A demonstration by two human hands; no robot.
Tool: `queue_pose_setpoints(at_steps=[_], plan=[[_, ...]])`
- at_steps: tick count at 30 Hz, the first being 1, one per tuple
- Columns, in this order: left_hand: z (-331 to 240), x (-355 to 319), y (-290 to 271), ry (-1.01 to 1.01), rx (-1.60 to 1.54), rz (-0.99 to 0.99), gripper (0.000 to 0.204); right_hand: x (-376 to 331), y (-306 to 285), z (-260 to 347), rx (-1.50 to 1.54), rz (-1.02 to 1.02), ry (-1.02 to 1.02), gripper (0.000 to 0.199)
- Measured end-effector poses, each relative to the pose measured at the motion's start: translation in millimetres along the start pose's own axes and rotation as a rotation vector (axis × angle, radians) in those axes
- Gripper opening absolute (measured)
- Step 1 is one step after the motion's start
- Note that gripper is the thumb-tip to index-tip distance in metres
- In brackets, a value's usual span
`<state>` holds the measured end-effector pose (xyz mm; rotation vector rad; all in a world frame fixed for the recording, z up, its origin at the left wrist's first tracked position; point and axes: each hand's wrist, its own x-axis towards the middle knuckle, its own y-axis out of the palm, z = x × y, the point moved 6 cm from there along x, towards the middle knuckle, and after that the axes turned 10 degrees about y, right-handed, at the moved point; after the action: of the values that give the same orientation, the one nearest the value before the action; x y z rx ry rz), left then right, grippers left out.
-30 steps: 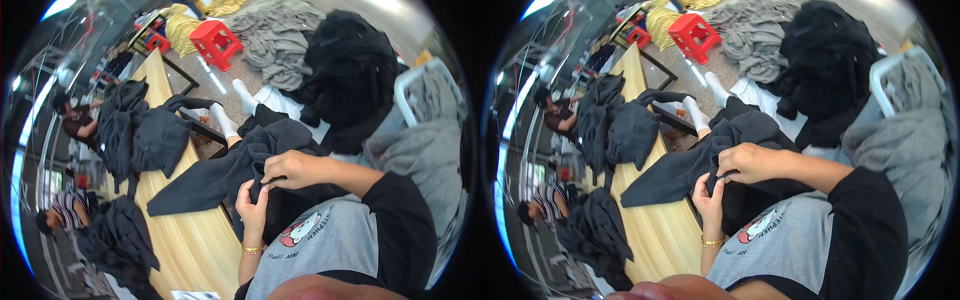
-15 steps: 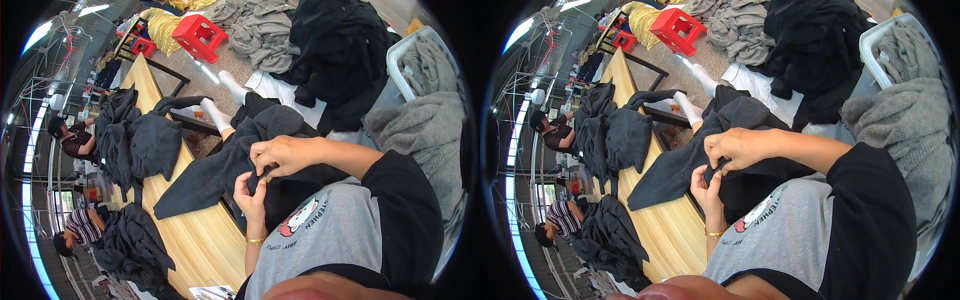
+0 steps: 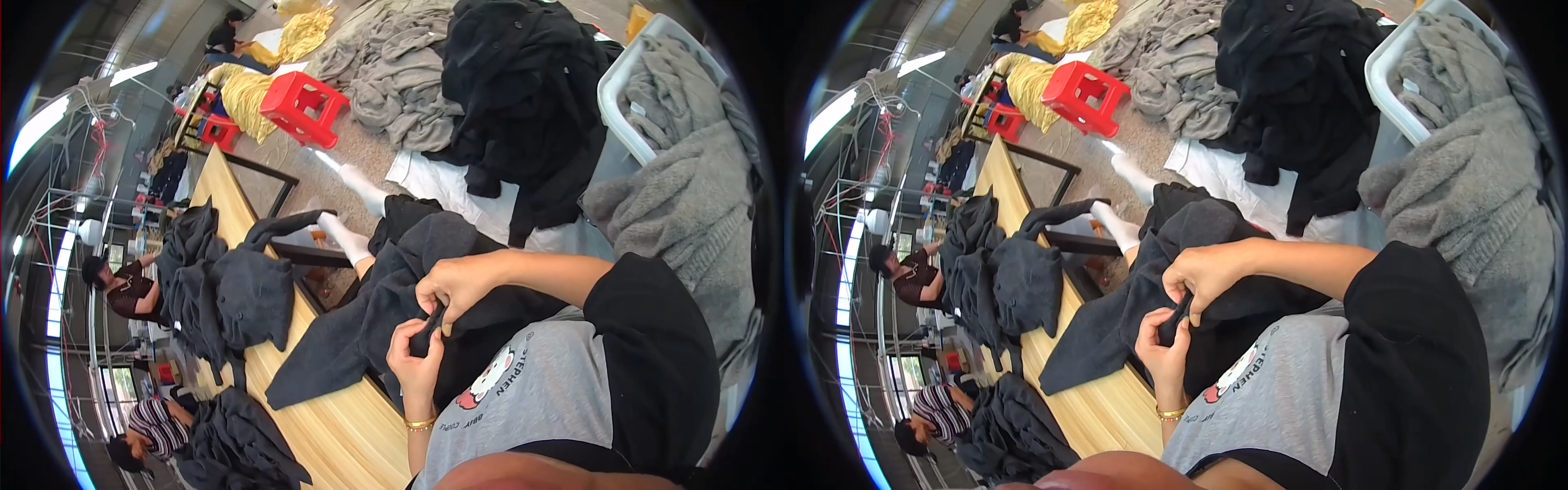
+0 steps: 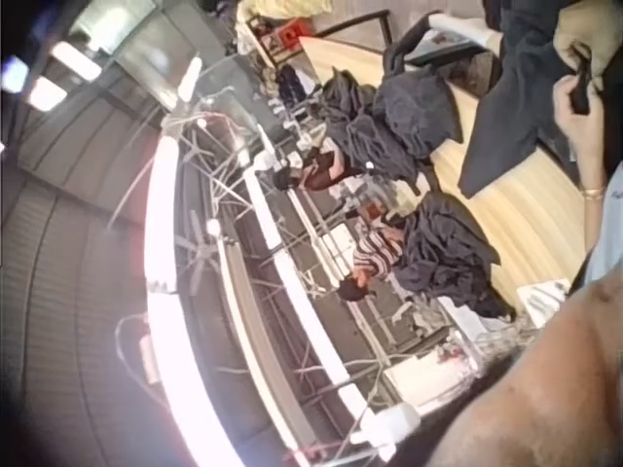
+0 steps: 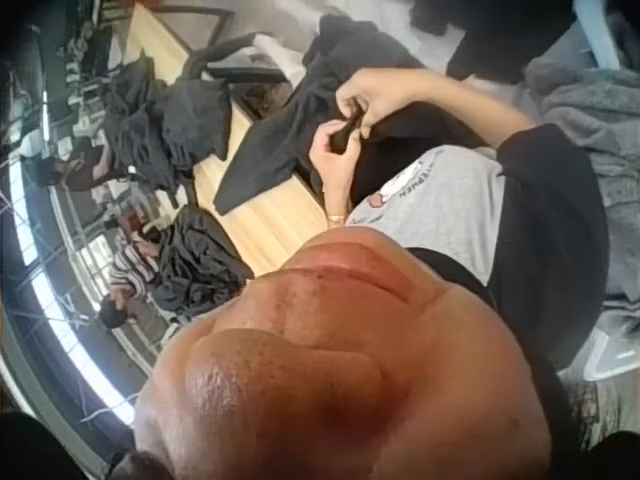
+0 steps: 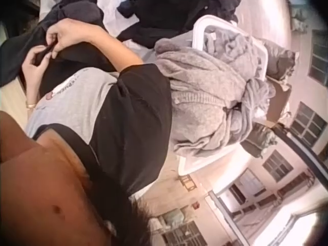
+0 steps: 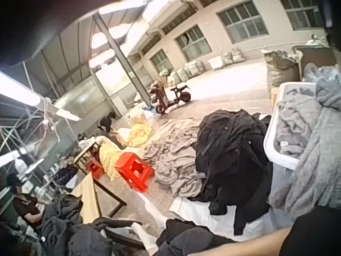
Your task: Inspecting and checking the seams and quality of grey and black garments at a work table.
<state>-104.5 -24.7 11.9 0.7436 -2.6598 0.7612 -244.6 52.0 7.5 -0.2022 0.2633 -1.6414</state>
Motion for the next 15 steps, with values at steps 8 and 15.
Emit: queue_pose_setpoints(at_steps=[8, 15], plan=[[-6.7, 12.2, 1.6, 0.147, 0.141, -0.013, 0.018, 0.9, -3.8, -10.8, 0.023, -0.068, 0.018, 0.036], [-12.9, 19.7, -0.1, 0.145, 0.22, 0.087, 0.017, -6.8, -10.5, -7.0, 0.036, -0.12, 0.042, 0.034]])
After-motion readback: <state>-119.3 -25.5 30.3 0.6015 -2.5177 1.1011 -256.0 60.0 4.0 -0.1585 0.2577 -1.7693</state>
